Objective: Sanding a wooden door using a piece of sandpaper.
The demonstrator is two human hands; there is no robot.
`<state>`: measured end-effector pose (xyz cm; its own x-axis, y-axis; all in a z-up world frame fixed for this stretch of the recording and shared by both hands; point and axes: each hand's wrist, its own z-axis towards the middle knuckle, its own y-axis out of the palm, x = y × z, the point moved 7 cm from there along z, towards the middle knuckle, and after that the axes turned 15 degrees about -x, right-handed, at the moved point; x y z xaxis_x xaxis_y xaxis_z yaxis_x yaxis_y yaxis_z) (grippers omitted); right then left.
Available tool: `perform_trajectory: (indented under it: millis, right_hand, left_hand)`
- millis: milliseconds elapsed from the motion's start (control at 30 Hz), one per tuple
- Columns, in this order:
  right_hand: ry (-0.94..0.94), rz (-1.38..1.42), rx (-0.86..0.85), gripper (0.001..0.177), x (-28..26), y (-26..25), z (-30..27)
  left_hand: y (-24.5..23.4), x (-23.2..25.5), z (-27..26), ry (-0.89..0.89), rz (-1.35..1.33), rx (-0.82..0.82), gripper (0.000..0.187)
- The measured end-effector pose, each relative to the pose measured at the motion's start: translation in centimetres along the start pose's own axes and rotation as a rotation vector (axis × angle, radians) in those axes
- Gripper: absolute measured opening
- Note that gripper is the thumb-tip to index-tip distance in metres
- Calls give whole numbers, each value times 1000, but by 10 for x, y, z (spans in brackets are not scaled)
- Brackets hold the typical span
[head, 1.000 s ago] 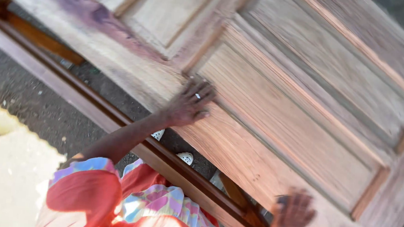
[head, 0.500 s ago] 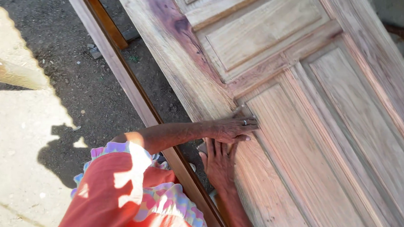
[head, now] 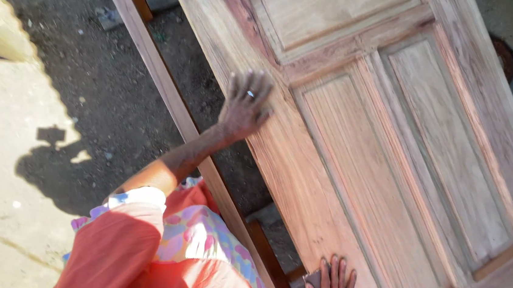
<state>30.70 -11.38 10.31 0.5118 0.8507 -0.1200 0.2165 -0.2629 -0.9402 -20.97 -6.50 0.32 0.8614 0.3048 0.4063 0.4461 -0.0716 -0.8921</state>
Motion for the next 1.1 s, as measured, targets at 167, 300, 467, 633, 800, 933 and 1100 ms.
perform_trajectory:
  millis: [167, 300, 467, 633, 800, 933, 1100]
  right_hand:
    - [-72, -98, 129, 73, 77, 47, -116]
    - [-66, -131, 121, 73, 102, 71, -172]
    - [-48, -171, 161, 73, 119, 94, -192]
    - [-82, -183, 212, 74, 117, 96, -158]
    - [-74, -45, -12, 71, 19, 5, -47]
    - [-61, -82, -103, 74, -22, -15, 31]
    - [-188, -62, 9, 72, -91, -48, 144]
  left_hand:
    - [10, -13, -23, -268, -184, 415, 75]
    - [35, -23, -32, -420, -317, 612, 80]
    - [82, -49, -31, -215, -998, 835, 82]
    - [81, -49, -58, -59, -1871, 510, 79]
    - [97, -14, -88, 38, -2156, 152, 93]
    - [104, -12, -91, 62, -1925, 178, 87]
    - [41, -13, -164, -566, -86, 509, 61]
